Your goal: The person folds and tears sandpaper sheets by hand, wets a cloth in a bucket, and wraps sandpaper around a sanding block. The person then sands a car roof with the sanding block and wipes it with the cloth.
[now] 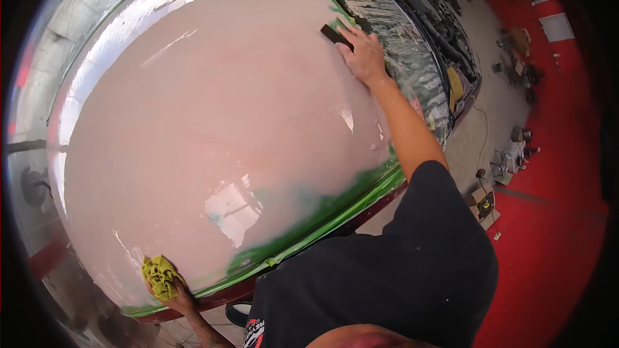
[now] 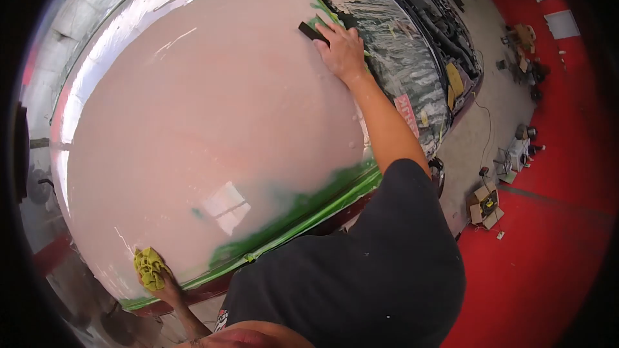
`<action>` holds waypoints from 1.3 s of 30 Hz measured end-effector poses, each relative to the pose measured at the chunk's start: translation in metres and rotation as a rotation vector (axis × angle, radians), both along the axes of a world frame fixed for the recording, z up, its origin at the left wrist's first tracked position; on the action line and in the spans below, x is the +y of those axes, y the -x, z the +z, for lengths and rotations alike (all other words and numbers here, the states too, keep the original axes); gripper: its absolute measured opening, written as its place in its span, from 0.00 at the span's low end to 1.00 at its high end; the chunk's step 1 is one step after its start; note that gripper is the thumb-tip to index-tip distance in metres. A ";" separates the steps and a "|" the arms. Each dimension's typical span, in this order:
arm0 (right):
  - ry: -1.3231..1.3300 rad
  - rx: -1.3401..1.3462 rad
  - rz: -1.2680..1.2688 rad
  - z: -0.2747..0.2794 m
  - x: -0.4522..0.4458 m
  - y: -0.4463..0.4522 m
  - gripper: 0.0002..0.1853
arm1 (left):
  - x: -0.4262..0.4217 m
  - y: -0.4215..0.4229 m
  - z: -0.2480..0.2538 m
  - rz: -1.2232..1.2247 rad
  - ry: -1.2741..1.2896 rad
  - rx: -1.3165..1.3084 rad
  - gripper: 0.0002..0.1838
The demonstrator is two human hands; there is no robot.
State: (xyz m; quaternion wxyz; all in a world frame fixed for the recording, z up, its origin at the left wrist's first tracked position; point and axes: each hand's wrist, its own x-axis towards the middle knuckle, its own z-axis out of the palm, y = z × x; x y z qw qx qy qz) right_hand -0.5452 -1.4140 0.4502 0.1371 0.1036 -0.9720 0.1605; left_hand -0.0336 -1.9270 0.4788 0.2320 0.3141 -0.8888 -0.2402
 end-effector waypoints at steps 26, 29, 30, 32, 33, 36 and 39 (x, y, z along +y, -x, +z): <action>-0.117 -0.168 -0.136 0.004 -0.056 0.153 0.27 | -0.004 -0.005 -0.009 0.052 -0.119 0.047 0.38; -0.015 -0.040 -0.024 -0.008 -0.005 0.058 0.24 | -0.010 -0.008 -0.002 0.016 -0.047 -0.016 0.35; -0.027 -0.072 -0.046 -0.010 0.014 0.018 0.24 | -0.010 -0.007 -0.005 -0.026 0.062 0.004 0.33; 0.009 0.023 -0.005 -0.006 0.043 -0.065 0.24 | -0.005 0.000 -0.002 -0.029 0.034 -0.007 0.32; 0.010 0.020 -0.022 -0.007 0.054 -0.096 0.24 | -0.005 0.002 0.000 -0.012 0.018 0.009 0.31; 0.039 0.042 -0.173 -0.003 0.062 -0.168 0.24 | -0.004 0.007 0.002 -0.061 -0.006 0.037 0.30; 0.088 0.041 0.047 0.026 -0.033 -0.237 0.27 | -0.002 0.011 -0.001 -0.062 -0.093 0.100 0.31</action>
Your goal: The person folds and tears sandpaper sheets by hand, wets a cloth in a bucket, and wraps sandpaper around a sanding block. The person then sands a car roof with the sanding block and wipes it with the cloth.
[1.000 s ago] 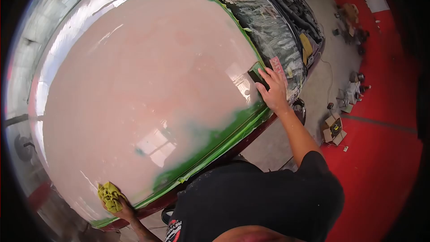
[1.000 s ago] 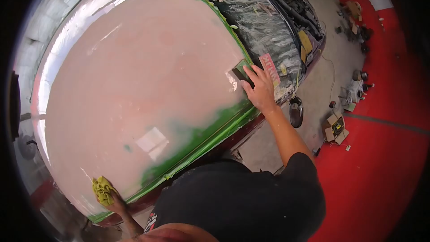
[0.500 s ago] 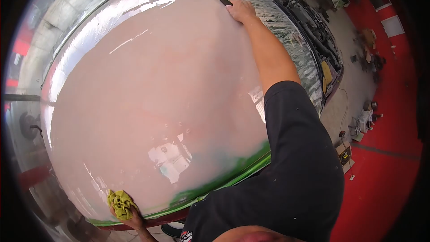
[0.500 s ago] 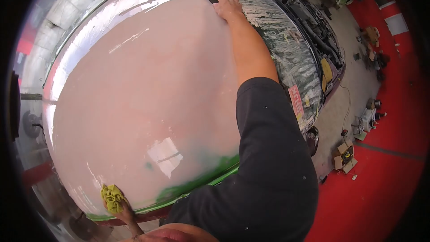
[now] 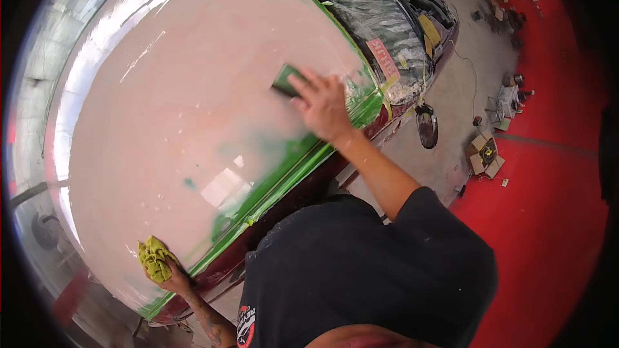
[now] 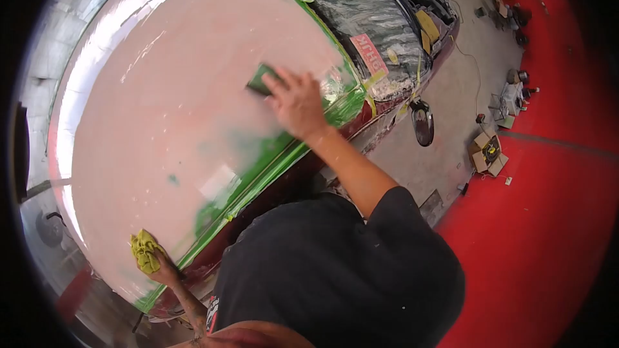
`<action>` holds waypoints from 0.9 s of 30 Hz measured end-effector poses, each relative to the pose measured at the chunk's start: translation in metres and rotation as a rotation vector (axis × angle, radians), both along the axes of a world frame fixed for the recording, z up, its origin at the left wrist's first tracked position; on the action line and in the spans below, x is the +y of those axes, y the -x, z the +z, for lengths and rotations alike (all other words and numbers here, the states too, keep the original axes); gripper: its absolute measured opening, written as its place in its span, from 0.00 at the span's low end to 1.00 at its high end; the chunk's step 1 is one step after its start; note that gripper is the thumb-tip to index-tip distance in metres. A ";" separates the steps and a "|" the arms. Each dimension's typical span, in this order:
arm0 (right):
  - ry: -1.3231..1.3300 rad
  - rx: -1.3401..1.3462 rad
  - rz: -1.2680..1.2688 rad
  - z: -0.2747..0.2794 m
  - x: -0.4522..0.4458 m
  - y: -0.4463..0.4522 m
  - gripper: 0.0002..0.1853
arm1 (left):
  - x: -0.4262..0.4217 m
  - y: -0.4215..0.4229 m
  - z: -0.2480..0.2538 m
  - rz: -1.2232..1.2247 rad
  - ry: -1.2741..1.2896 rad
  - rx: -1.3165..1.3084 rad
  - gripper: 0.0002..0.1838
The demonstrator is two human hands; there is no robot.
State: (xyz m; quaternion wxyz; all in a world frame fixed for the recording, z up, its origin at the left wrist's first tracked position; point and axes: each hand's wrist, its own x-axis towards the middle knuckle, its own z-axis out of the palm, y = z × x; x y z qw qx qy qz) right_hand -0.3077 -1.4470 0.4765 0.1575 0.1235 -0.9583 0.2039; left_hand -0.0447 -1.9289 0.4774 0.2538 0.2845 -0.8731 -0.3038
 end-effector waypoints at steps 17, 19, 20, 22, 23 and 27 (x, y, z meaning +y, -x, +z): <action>0.132 0.065 -0.253 -0.031 0.084 -0.001 0.24 | 0.008 0.006 0.005 -0.068 -0.005 0.102 0.26; 0.070 0.060 -0.262 -0.020 0.087 -0.007 0.24 | 0.004 0.007 0.005 -0.064 0.006 0.116 0.26; 0.068 0.062 -0.260 -0.014 0.088 -0.012 0.24 | 0.003 0.005 0.003 -0.064 -0.022 0.120 0.26; 0.024 -0.276 -0.344 0.007 0.088 -0.025 0.24 | 0.004 0.005 0.002 -0.072 -0.060 0.117 0.26; 0.022 -0.281 -0.352 0.002 0.088 -0.027 0.24 | 0.003 0.005 0.004 -0.068 -0.032 0.086 0.27; 0.157 0.012 -0.264 -0.014 0.056 -0.048 0.26 | 0.011 0.008 0.010 -0.094 -0.035 0.101 0.27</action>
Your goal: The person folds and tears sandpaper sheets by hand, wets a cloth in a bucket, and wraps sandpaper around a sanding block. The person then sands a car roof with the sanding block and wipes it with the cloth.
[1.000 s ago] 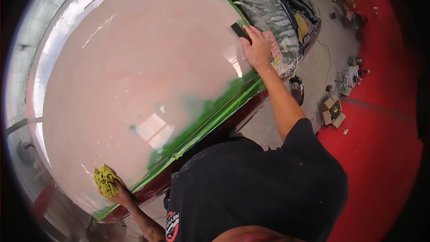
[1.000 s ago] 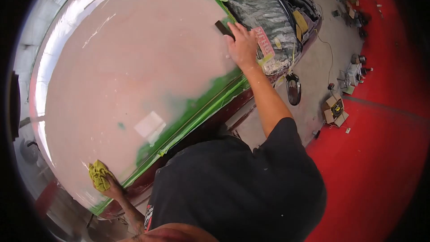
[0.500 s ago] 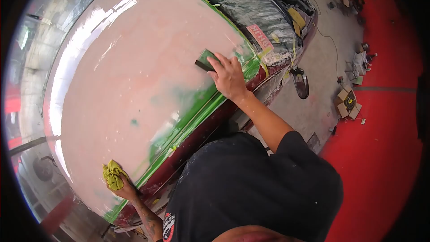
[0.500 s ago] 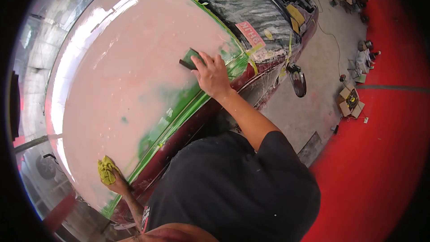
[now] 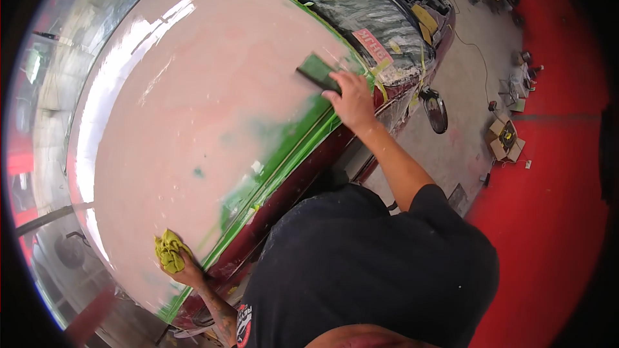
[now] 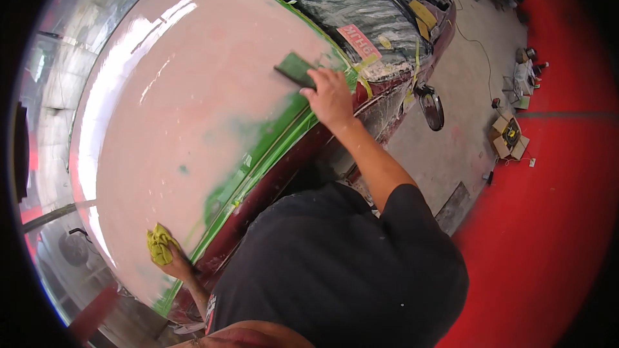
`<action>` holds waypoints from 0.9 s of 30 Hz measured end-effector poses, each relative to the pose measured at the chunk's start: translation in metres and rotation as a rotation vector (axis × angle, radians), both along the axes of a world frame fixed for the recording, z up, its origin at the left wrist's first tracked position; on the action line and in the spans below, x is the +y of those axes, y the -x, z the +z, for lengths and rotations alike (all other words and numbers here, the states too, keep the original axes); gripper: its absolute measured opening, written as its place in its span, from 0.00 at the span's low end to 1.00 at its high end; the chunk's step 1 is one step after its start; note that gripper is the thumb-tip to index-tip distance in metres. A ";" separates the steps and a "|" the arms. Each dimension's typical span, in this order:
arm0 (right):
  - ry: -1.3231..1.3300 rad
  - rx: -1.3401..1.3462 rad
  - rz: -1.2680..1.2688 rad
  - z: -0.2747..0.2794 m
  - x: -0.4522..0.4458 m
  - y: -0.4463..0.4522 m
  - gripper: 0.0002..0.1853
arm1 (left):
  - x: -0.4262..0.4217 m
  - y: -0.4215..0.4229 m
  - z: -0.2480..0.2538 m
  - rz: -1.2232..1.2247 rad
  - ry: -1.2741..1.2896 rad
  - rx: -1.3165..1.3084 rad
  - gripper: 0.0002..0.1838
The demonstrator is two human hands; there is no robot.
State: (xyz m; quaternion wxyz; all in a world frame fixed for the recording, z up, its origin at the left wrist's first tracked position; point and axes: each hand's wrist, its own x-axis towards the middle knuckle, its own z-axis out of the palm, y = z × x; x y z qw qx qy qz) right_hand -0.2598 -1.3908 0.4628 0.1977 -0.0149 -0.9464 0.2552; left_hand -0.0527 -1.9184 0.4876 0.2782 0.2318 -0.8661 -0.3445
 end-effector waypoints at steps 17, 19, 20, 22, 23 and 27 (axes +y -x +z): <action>-0.007 0.028 -0.159 -0.018 0.044 0.023 0.20 | -0.013 -0.005 -0.010 0.037 0.073 -0.008 0.29; 0.001 0.038 -0.072 -0.012 0.019 0.001 0.20 | -0.002 0.001 -0.008 0.005 0.051 0.049 0.25; -0.029 0.079 0.001 -0.010 0.009 -0.011 0.20 | 0.003 0.001 -0.003 0.003 0.020 0.041 0.25; -0.068 0.138 0.015 -0.010 0.021 -0.006 0.21 | 0.000 0.000 -0.003 -0.007 -0.004 0.018 0.25; -0.074 0.124 -0.060 -0.016 0.038 0.006 0.21 | -0.007 -0.003 -0.009 -0.003 0.046 0.001 0.25; -0.056 0.141 -0.114 -0.014 0.027 0.007 0.19 | 0.002 0.002 -0.002 0.008 0.040 0.019 0.24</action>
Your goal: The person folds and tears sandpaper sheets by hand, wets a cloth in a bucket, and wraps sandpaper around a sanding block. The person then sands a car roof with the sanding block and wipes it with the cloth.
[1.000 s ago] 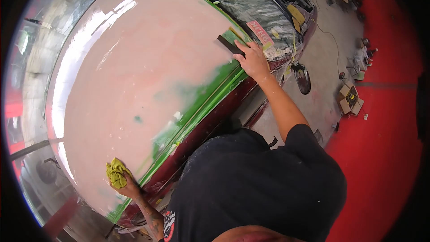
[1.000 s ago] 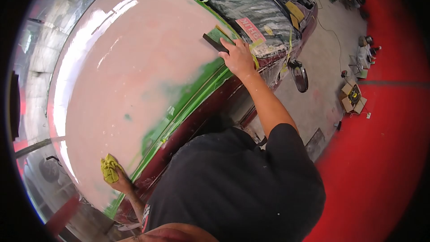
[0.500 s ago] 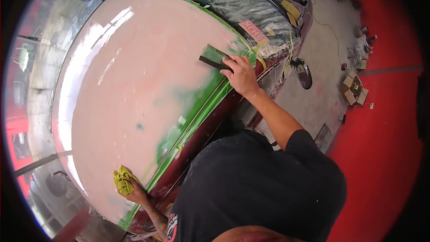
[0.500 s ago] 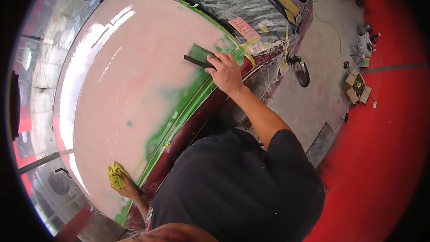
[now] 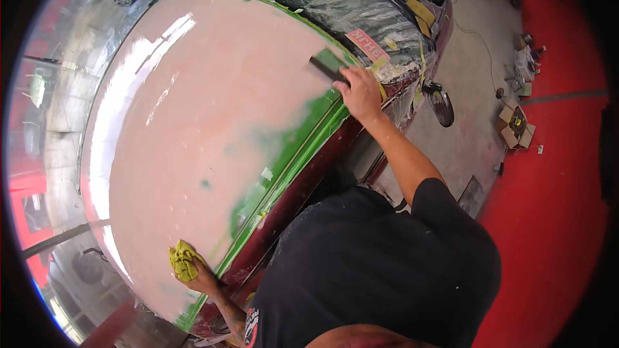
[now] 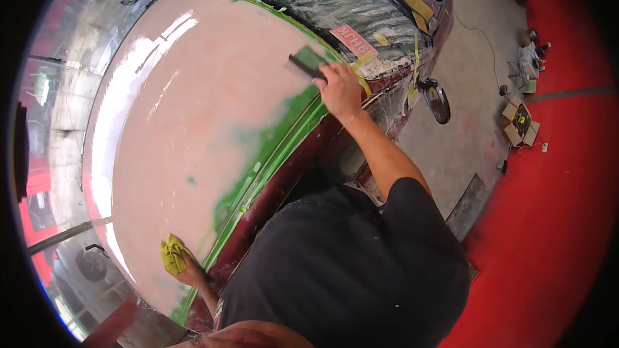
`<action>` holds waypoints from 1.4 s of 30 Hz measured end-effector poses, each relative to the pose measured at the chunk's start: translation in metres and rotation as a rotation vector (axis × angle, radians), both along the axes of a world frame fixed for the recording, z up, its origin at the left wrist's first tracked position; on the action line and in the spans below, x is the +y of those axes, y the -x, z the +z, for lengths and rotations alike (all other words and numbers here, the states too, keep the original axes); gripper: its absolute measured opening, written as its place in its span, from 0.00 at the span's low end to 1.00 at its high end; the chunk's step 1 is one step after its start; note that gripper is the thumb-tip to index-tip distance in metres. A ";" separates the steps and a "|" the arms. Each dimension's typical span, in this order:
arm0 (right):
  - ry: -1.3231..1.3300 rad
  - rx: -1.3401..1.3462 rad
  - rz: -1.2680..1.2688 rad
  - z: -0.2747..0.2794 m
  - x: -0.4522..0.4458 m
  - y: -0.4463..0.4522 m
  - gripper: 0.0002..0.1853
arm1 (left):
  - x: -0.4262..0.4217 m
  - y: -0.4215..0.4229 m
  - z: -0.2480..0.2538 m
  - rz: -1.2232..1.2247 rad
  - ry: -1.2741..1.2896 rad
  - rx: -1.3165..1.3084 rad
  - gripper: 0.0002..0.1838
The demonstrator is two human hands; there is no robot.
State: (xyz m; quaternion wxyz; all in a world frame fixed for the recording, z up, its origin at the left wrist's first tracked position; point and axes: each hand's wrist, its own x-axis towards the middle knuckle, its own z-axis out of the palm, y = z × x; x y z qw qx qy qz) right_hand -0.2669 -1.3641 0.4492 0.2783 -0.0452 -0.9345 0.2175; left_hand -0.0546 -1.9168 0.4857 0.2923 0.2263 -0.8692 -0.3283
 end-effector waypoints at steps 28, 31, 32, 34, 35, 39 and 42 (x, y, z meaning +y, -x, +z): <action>-0.107 -0.090 -0.017 -0.003 0.024 -0.005 0.18 | -0.007 0.000 -0.005 -0.021 0.017 -0.012 0.24; -0.055 -0.180 -0.013 0.001 0.021 0.007 0.17 | -0.010 -0.006 -0.006 -0.001 -0.028 -0.049 0.23; -0.089 -0.164 -0.018 -0.004 0.025 0.021 0.17 | -0.018 -0.010 -0.009 0.016 0.003 -0.072 0.24; -0.128 -0.134 -0.020 -0.006 0.029 0.029 0.17 | -0.015 -0.007 -0.011 0.033 0.026 -0.075 0.24; -0.125 -0.131 -0.023 -0.008 0.028 0.018 0.17 | -0.015 -0.008 -0.010 0.007 0.029 -0.050 0.24; -0.152 -0.154 -0.053 -0.006 0.032 0.004 0.17 | -0.003 -0.001 -0.004 0.013 -0.038 -0.010 0.24; -0.185 -0.167 -0.048 -0.005 0.026 0.022 0.18 | -0.012 -0.009 -0.004 0.040 -0.017 -0.080 0.23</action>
